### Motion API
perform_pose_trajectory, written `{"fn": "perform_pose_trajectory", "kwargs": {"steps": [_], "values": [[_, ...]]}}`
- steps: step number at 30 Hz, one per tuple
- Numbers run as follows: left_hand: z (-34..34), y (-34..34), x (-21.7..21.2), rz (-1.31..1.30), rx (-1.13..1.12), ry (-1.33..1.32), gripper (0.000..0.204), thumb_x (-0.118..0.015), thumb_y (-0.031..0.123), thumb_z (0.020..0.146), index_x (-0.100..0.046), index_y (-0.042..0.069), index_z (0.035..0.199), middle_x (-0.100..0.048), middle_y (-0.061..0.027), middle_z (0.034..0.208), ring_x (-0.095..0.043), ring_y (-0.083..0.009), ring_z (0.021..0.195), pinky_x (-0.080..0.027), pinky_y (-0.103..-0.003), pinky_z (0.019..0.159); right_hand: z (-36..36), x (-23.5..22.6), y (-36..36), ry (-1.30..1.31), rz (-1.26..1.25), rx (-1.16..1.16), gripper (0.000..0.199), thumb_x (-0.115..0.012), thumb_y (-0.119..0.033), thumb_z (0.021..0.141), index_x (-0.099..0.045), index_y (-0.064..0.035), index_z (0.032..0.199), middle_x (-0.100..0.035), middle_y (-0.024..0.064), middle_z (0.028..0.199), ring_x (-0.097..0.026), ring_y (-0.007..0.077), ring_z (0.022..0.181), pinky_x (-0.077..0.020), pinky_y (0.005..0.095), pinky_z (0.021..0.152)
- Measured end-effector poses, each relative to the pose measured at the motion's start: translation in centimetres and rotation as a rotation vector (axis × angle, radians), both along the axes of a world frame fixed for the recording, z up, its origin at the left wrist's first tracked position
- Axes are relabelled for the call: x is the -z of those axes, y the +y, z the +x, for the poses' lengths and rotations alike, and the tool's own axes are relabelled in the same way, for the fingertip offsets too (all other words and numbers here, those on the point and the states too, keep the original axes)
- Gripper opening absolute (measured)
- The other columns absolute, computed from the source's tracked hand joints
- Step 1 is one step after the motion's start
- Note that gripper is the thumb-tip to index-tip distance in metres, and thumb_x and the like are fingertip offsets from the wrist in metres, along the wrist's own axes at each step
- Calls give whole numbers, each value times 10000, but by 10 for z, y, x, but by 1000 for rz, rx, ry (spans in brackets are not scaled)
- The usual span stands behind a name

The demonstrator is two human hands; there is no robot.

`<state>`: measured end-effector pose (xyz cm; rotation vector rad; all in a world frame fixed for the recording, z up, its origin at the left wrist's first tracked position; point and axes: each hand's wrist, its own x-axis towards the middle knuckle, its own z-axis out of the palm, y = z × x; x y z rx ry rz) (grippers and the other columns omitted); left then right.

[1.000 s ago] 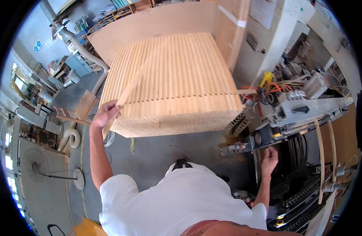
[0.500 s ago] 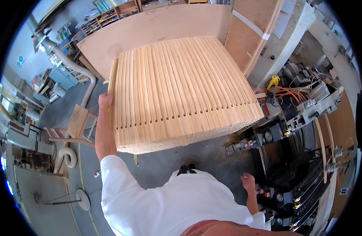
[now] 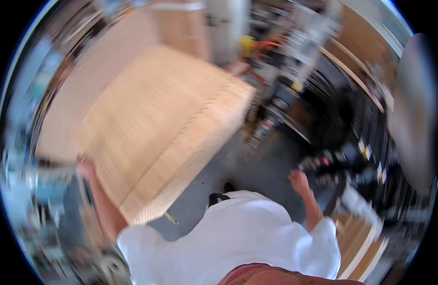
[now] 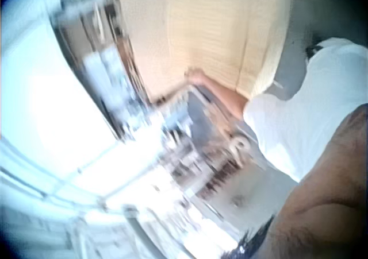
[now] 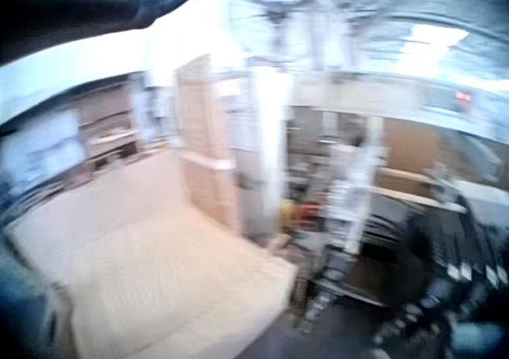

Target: The person repeatedly picks up thin wooden slats from a stack and feeds them into a processing machine. They then retrieve the processed slats from the output side and place them onto a growing stack on a yellow cart. This cycle is performed continuously.

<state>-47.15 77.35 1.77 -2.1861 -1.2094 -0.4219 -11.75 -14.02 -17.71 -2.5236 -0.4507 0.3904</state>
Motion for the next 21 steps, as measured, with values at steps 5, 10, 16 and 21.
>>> {"fn": "perform_pose_trajectory", "kwargs": {"steps": [5,10,16,21], "values": [[251,-328,-119,-640,738,-1018,395,-536,250,1014,-587,-49,1268,-657,-187,1191,-624,-252,1101,-485,-353,981,-45,-103,-35,-136,66,302,344,-639,-197,890,-629,-49,1200,-630,150,1166,-593,352,1115,-493,430,944],[352,-542,-69,-1016,1342,-505,279,-535,174,1009,-618,-39,1169,-668,-121,1077,-636,-212,988,-496,-306,886,-89,-139,-126,-552,-7,559,337,-691,-176,830,-629,-46,1134,-632,143,1132,-597,345,1060,-486,452,897],[390,-774,30,-1756,1523,50,282,-584,102,969,-612,-30,1217,-668,-112,1140,-638,-178,999,-503,-296,875,-236,-186,-237,-719,-432,1128,340,-681,-87,765,-625,-40,1098,-624,136,1147,-574,343,1087,-457,454,911],[390,-886,55,-1835,1688,483,283,-606,107,960,-618,-19,1213,-668,-104,1101,-645,-167,963,-518,-284,840,-360,-160,-254,-358,-751,1501,433,-671,-54,789,-577,-39,1211,-579,159,1230,-531,363,1131,-432,468,948]]}}
